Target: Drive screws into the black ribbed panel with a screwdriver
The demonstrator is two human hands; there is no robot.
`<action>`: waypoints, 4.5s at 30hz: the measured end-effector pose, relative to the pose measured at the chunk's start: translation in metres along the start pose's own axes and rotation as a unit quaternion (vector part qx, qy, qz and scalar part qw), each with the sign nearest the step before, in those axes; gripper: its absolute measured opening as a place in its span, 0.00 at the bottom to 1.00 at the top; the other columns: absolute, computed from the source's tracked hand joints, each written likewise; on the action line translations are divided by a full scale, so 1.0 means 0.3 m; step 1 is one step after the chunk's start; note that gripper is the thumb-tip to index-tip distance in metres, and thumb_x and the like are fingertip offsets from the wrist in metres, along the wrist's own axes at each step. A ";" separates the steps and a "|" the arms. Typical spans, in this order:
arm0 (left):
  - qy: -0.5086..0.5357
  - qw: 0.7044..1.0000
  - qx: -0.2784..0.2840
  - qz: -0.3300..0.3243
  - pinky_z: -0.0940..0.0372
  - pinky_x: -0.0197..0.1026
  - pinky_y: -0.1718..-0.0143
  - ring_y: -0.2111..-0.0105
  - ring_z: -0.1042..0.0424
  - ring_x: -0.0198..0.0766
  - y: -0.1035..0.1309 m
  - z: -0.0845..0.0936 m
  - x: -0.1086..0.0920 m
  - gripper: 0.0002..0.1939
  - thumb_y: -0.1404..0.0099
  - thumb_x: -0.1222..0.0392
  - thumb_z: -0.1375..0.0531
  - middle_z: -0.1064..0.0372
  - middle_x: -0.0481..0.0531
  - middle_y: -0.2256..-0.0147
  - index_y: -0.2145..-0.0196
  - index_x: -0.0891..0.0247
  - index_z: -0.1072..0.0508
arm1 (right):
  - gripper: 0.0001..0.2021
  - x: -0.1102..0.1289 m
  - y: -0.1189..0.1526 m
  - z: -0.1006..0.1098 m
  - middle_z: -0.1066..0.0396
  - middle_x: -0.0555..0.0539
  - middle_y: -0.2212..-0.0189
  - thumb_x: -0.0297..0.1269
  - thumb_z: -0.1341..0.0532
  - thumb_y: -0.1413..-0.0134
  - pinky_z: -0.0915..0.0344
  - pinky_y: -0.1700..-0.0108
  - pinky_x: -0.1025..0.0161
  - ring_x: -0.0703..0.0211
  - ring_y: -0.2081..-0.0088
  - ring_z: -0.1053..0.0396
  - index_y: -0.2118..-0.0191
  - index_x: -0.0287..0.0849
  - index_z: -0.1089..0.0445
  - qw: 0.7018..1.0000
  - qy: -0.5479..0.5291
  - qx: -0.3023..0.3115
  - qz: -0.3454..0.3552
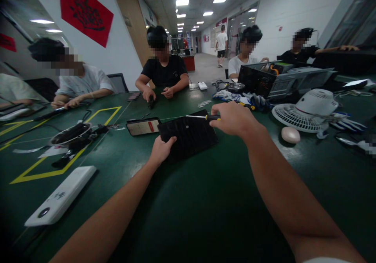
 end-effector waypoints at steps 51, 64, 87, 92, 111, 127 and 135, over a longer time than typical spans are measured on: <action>-0.030 0.999 -0.007 -0.007 0.25 0.52 0.50 0.57 0.18 0.54 0.011 0.002 -0.040 0.15 0.41 0.52 0.31 0.16 0.58 0.60 0.60 0.64 0.18 | 0.21 0.018 -0.011 -0.059 0.17 0.38 0.50 0.54 0.36 0.34 0.29 0.51 0.49 0.40 0.50 0.21 0.47 0.45 0.18 0.996 -0.012 0.085 0.003; -0.024 1.000 -0.002 -0.003 0.26 0.51 0.51 0.58 0.18 0.53 0.005 0.000 -0.022 0.14 0.40 0.51 0.30 0.16 0.58 0.60 0.61 0.63 0.18 | 0.12 0.029 0.014 0.032 0.14 0.46 0.56 0.45 0.30 0.42 0.27 0.54 0.50 0.40 0.51 0.20 0.54 0.56 0.12 0.999 -0.009 -0.024 -0.032; -0.026 1.000 0.012 -0.006 0.26 0.52 0.51 0.57 0.18 0.54 0.007 -0.006 -0.030 0.10 0.37 0.55 0.32 0.16 0.61 0.59 0.61 0.63 0.19 | 0.14 0.092 0.002 0.029 0.15 0.42 0.49 0.42 0.31 0.39 0.25 0.50 0.48 0.37 0.46 0.20 0.50 0.54 0.11 0.998 0.051 0.025 -0.033; -0.006 1.000 0.017 -0.005 0.26 0.52 0.51 0.56 0.18 0.53 0.009 -0.008 -0.028 0.10 0.37 0.55 0.31 0.16 0.60 0.59 0.61 0.63 0.20 | 0.14 0.106 -0.008 0.039 0.15 0.41 0.50 0.43 0.32 0.39 0.25 0.51 0.47 0.37 0.48 0.20 0.52 0.53 0.11 0.997 0.054 0.042 -0.029; 0.154 0.983 0.052 0.089 0.22 0.58 0.44 0.54 0.15 0.52 -0.099 -0.026 0.052 0.19 0.44 0.62 0.25 0.15 0.60 0.55 0.54 0.63 0.21 | 0.12 0.106 -0.063 0.016 0.16 0.40 0.52 0.41 0.34 0.40 0.28 0.54 0.50 0.40 0.51 0.20 0.53 0.49 0.15 1.000 0.007 0.017 -0.006; 0.091 0.994 0.028 0.061 0.23 0.58 0.44 0.51 0.16 0.56 -0.106 -0.031 0.080 0.22 0.42 0.51 0.23 0.15 0.63 0.52 0.53 0.63 0.18 | 0.21 0.065 -0.086 -0.045 0.16 0.34 0.53 0.51 0.43 0.31 0.26 0.53 0.43 0.33 0.50 0.20 0.53 0.46 0.15 0.995 0.058 0.082 -0.028; 0.094 0.994 0.020 0.048 0.24 0.57 0.43 0.51 0.16 0.55 -0.105 -0.036 0.069 0.18 0.41 0.56 0.25 0.15 0.62 0.53 0.55 0.63 0.18 | 0.25 0.045 -0.096 -0.085 0.18 0.33 0.52 0.57 0.44 0.30 0.28 0.53 0.42 0.30 0.48 0.21 0.53 0.45 0.16 0.991 0.062 0.112 -0.042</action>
Point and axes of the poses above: each hand's wrist, its own y-axis away from the middle knuckle, its own z-axis out of the back of the hand, x = y × z, the point moved 9 cm from there along -y, towards the middle knuckle
